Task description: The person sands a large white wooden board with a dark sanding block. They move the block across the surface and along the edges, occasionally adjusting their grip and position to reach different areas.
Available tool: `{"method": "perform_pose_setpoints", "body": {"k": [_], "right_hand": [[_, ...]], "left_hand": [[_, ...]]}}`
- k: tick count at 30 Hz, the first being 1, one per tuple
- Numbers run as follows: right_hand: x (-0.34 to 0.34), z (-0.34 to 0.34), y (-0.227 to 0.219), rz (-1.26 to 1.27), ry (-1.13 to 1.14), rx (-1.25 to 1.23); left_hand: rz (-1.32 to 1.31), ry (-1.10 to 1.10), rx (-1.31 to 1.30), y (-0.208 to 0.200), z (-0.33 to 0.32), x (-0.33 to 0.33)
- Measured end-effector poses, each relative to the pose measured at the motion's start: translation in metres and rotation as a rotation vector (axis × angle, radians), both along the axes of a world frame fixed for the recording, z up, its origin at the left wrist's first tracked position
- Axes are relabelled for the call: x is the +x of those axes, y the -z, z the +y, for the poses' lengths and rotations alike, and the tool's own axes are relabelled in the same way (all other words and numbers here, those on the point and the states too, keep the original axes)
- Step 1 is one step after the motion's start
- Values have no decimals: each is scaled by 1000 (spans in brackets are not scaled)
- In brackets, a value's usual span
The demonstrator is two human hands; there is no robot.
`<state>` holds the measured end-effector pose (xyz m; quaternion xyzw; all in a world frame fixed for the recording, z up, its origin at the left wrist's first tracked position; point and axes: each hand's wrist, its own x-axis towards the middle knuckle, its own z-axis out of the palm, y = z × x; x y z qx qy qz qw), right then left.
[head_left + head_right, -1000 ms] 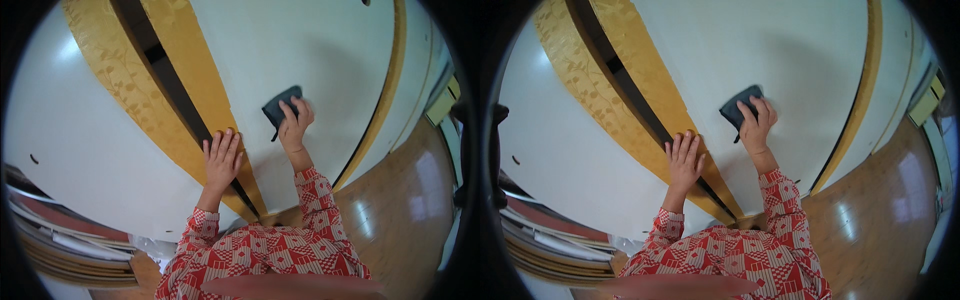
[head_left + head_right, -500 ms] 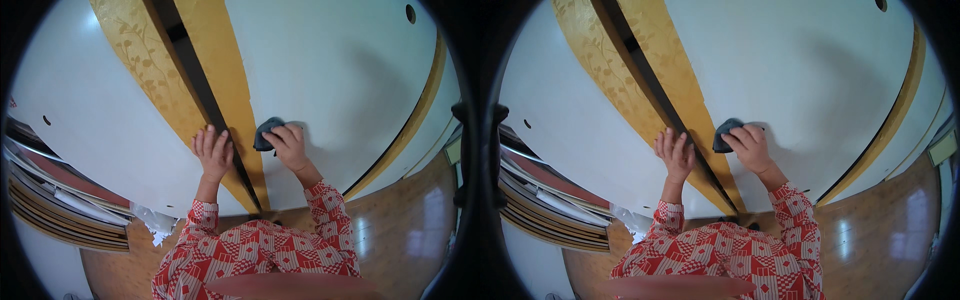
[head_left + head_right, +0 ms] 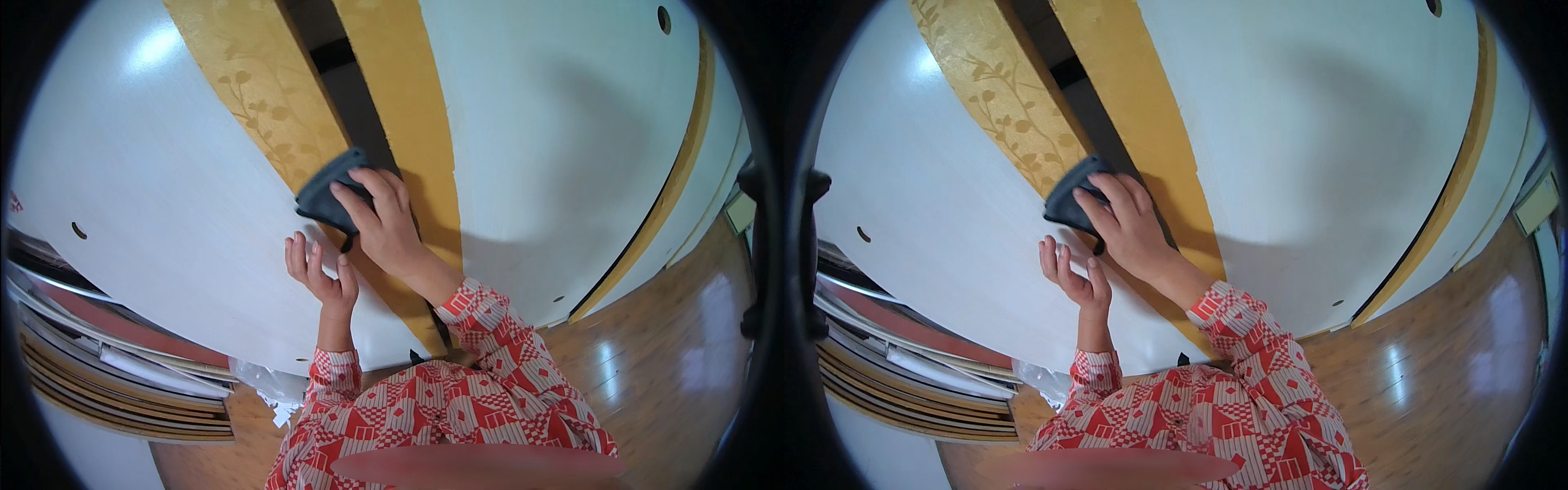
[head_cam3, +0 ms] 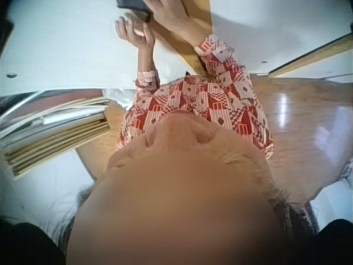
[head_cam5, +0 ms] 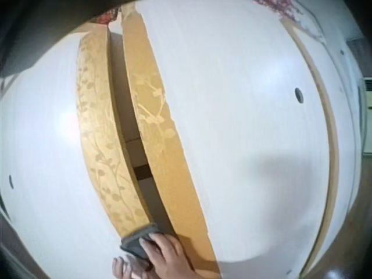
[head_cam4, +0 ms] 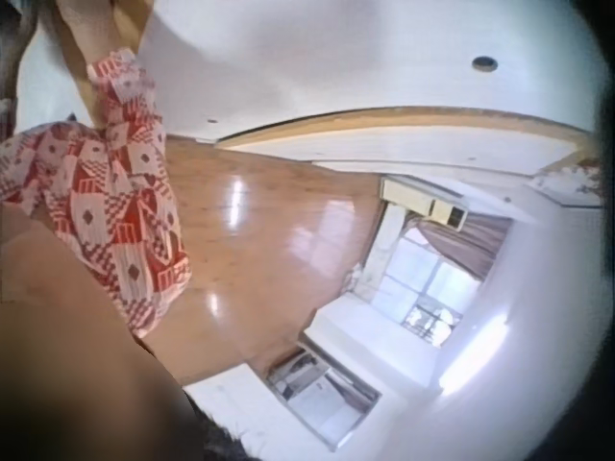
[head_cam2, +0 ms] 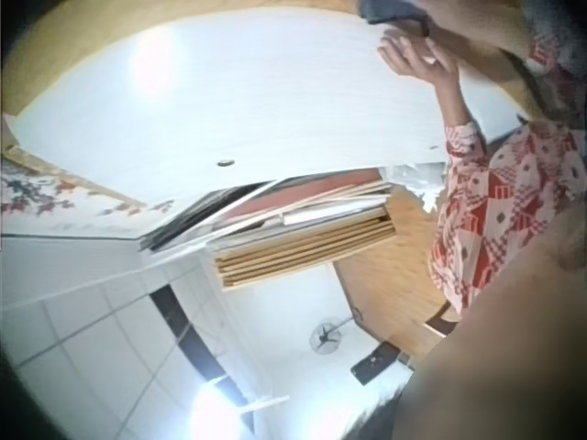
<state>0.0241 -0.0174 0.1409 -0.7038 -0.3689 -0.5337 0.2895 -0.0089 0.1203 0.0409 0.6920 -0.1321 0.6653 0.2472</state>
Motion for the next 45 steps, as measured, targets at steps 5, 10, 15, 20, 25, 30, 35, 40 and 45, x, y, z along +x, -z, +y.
{"method": "perform_pose_setpoints", "body": {"k": [5,10,15,20,25,30,35,40,45], "right_hand": [[-10,-30,62,166,0,98],[-16,-26,46,144,-31,143],[2,-25,-27,124,10,188],[5,-41,-5,252,37,248],[-15,-60,125,478,67,277],[-32,-78,187,563,-2,340],[-10,-60,122,520,-68,379],[-3,-55,100,352,-35,428],[-33,-62,206,700,130,417]], "left_hand": [[42,73,65,3,-12,-6],[70,144,132,-10,-24,1],[25,214,147,-36,-41,12],[118,150,251,-38,-47,16],[204,123,329,3,-45,17],[261,131,455,34,-41,13],[248,196,462,33,-44,19],[241,186,457,33,-51,19],[269,188,572,47,-47,16]]}}
